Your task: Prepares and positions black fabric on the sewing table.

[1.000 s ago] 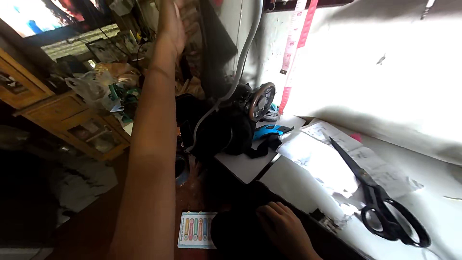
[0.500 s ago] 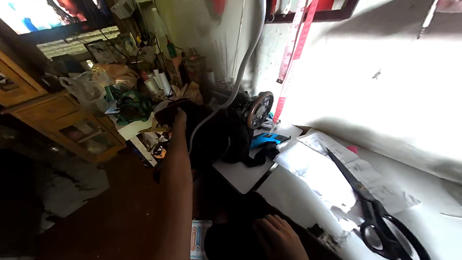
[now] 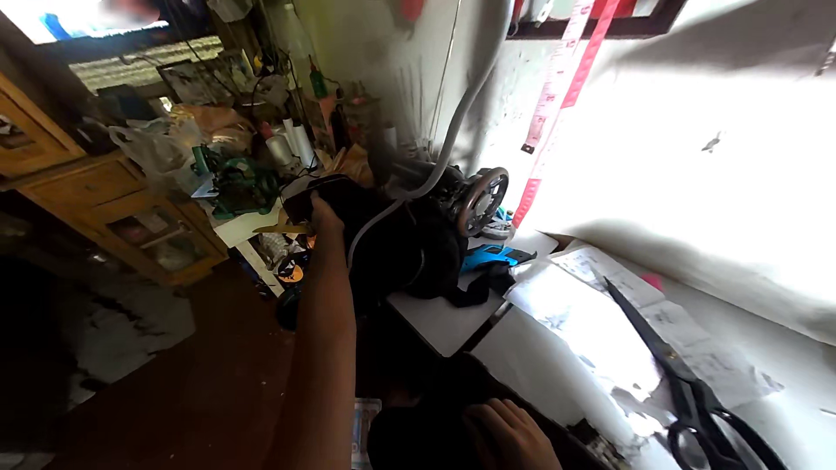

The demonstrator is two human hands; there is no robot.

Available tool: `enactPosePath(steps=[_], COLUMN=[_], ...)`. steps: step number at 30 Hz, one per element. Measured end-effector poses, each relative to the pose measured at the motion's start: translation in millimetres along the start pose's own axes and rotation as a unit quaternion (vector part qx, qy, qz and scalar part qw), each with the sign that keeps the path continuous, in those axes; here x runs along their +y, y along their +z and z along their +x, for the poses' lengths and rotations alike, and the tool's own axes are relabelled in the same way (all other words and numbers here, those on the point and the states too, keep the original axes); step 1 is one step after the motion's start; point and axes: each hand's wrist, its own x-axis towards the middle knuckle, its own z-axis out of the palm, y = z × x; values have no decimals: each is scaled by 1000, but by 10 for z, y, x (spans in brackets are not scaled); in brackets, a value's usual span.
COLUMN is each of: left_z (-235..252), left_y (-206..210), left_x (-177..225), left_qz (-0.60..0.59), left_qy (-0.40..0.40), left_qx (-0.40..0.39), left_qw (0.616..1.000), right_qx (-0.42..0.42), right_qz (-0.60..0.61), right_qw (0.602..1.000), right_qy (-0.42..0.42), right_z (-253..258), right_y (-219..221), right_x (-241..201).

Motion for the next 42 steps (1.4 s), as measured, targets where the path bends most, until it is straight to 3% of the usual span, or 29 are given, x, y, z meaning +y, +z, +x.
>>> enactPosePath(steps=[4, 10, 16, 22, 25, 28, 30, 35, 39, 42], left_z=[20, 74, 193, 207, 227, 258, 284, -99, -515, -812], left_y=[-23, -174, -266, -302, -262, -269, -246, 156, 566, 838], left_x=[6, -114, -171, -122, -95, -180, -182, 393, 991, 1302], left_qz=[-59, -112, -142, -201, -229, -212, -155, -64, 60, 88], left_qy=[-29, -26, -17, 0, -32, -55, -24, 73, 155, 184], left_qx=[15, -74, -35, -84, -92, -97, -110, -185, -285, -334], left_qw=[998, 991, 989, 976, 968, 971, 982, 978, 944, 920], right_qx=[0, -7, -3, 13, 20, 23, 25, 60, 69, 72], right_qz=[4, 21, 17, 15, 16, 19, 16, -6, -7, -12], right_qw=[1000, 1000, 1000, 1000, 1000, 1000, 1000, 998, 998, 997], right_qy=[-3, 2, 4, 2, 4, -1, -3, -12, -10, -8], right_z=[-3, 7, -4, -13, 0, -4, -11, -19, -19, -17], right_y=[1, -8, -9, 34, 42, 43, 61, 145, 164, 161], right_x=[1, 4, -13, 6, 0, 4, 15, 47, 49, 40])
